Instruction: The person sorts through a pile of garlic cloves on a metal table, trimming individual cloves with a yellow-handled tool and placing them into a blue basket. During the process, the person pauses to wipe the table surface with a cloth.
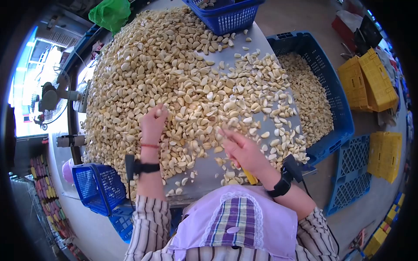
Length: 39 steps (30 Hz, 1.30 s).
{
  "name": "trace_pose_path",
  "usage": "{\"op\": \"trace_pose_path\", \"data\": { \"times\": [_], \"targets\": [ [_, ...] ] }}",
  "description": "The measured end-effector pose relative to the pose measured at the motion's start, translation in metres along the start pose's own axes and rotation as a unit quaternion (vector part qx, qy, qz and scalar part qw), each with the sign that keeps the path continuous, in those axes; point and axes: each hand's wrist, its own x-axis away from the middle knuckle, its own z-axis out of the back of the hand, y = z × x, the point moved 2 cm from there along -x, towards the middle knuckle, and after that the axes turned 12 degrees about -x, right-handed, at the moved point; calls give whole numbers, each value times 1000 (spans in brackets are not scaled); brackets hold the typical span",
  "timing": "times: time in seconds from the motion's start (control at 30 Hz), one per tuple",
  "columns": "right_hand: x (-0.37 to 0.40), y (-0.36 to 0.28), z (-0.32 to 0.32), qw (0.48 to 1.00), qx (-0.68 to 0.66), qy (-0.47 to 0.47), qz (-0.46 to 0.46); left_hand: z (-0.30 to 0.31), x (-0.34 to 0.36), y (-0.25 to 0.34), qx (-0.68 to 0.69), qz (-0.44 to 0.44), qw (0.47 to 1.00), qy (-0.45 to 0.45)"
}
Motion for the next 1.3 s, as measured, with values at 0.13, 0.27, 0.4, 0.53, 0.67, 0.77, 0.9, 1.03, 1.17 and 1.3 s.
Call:
{"op": "trace_pose_path", "data": {
  "times": [0.13, 0.27, 0.4, 0.53, 0.67, 0.77, 0.9, 1.03, 1.17, 1.3],
  "targets": [
    [2, 4, 1, 999, 32, -3, -3, -5, -13, -2, -308, -179, 933, 44],
    [4, 3, 2, 998, 53, -3, 25, -7, -6, -2, -278, -176, 944, 34],
    [4, 0, -5, 975, 155, -38, 154, -5, 40, 24, 172, 49, 971, -156],
    [7, -13, -18, 960, 219, -53, 164, -18, 84, 41, 343, 64, 917, -192],
    [8, -17, -27, 949, 271, -98, 131, -26, 112, 45, 328, 45, 920, -210],
    [8, -15, -29, 948, 253, -124, 151, -33, 124, 56, 309, 20, 932, -188],
    [5, -8, -25, 961, 224, -124, 107, -32, 128, 45, 378, 68, 896, -222],
    [-1, -11, -16, 993, 85, -30, 81, -21, 110, 57, 630, 189, 737, -155],
    [-3, -5, -4, 998, 9, 13, 59, 15, 32, 20, 458, 122, 880, 30],
    [-1, -3, -10, 997, 69, -8, 36, 24, -41, -13, -429, -50, 892, 131]
  ]
}}
